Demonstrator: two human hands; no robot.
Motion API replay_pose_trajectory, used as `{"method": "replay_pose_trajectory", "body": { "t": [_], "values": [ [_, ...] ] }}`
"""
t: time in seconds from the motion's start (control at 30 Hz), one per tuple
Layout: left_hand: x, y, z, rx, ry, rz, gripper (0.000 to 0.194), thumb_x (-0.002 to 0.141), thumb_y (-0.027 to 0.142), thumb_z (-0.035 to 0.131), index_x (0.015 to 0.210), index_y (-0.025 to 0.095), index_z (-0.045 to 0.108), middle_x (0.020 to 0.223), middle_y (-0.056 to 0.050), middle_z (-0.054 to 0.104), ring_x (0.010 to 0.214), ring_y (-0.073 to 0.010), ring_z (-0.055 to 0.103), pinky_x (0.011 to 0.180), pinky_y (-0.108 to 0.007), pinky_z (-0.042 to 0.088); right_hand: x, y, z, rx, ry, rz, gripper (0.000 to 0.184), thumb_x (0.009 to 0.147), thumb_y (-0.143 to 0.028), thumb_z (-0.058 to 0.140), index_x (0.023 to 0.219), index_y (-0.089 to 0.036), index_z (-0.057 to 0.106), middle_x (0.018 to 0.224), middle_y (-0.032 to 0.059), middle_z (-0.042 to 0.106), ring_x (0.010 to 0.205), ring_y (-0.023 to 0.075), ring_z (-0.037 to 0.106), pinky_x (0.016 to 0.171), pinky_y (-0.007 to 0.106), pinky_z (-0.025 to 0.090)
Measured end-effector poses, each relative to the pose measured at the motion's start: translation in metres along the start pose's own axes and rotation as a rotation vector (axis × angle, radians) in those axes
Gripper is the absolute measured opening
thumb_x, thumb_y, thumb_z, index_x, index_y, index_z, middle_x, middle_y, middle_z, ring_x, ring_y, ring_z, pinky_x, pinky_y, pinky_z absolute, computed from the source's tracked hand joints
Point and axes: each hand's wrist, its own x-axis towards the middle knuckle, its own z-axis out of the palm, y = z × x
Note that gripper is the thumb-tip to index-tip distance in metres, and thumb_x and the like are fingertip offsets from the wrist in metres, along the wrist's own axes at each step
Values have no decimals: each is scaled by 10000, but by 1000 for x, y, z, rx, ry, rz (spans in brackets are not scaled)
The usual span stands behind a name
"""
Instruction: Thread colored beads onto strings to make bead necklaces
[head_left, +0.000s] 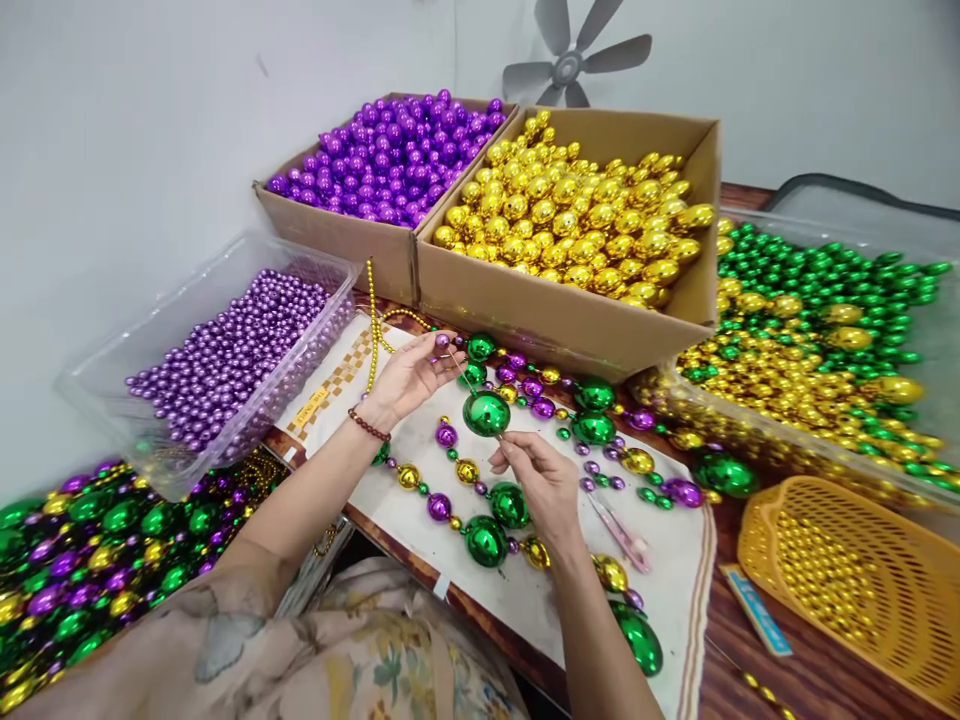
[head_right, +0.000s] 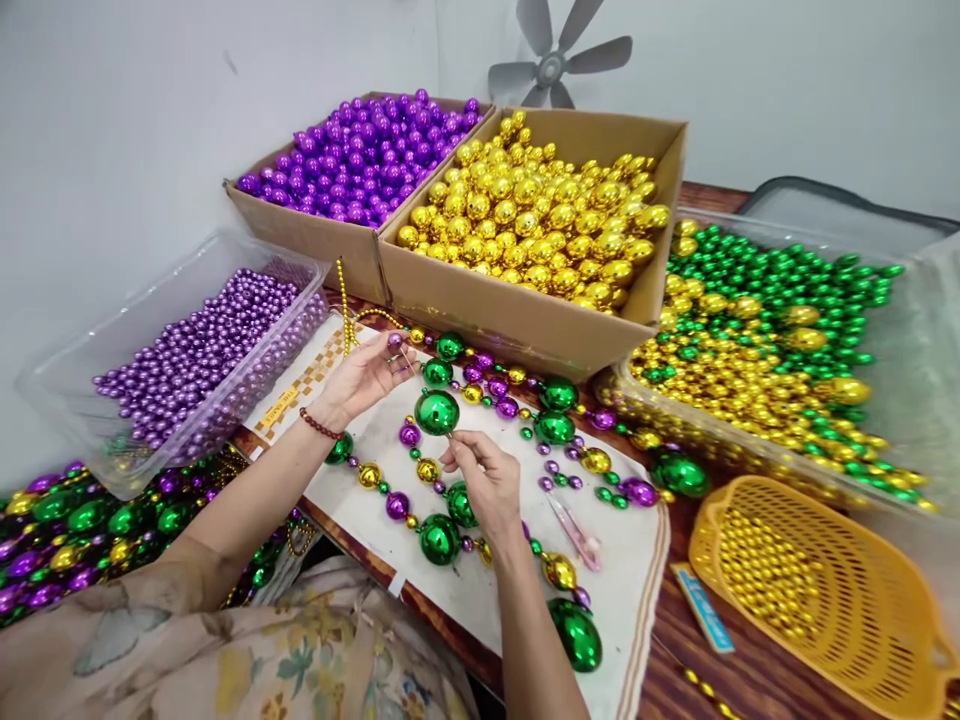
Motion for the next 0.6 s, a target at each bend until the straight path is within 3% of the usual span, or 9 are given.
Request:
{"method": "replay_pose_trajectory", "body": {
  "t": [0.27, 0.43, 0.5, 0.6],
  "values": [
    [1, -2, 0, 111, -2, 10, 85, 889, 221, 709, 921, 146, 731, 869, -54, 724, 838, -162, 716, 958, -390, 573, -1, -3, 3, -25, 19, 26, 182, 876, -381, 652, 849, -211, 712, 644, 6, 694, 545, 156, 654, 562, 279, 543],
    [0, -6, -2, 228, -33, 30, 191, 834, 289, 765, 988, 180, 730, 885, -28, 715, 834, -152, 697, 898, -359, 564, 3, -1, 7, -14, 34, 53, 216, 875, -415, 652, 888, -201, 679, 687, 19, 712, 573, 159, 672, 584, 279, 545],
    [0, -15, -2, 298, -23, 36, 212, 814, 317, 775, 970, 180, 730, 898, -25, 715, 822, -133, 677, 822, -289, 549, 8, 0, 11, 14, 34, 71, 264, 866, -433, 660, 983, -197, 653, 722, 20, 729, 559, 153, 670, 571, 271, 537],
    [-2, -37, 3, 319, -19, 63, 217, 812, 350, 757, 914, 163, 713, 942, -35, 714, 858, -128, 664, 747, -225, 510, 14, 2, 19, 53, 27, 124, 478, 854, -455, 659, 1243, -192, 568, 780, 9, 749, 469, 127, 624, 510, 255, 511]
  ]
}}
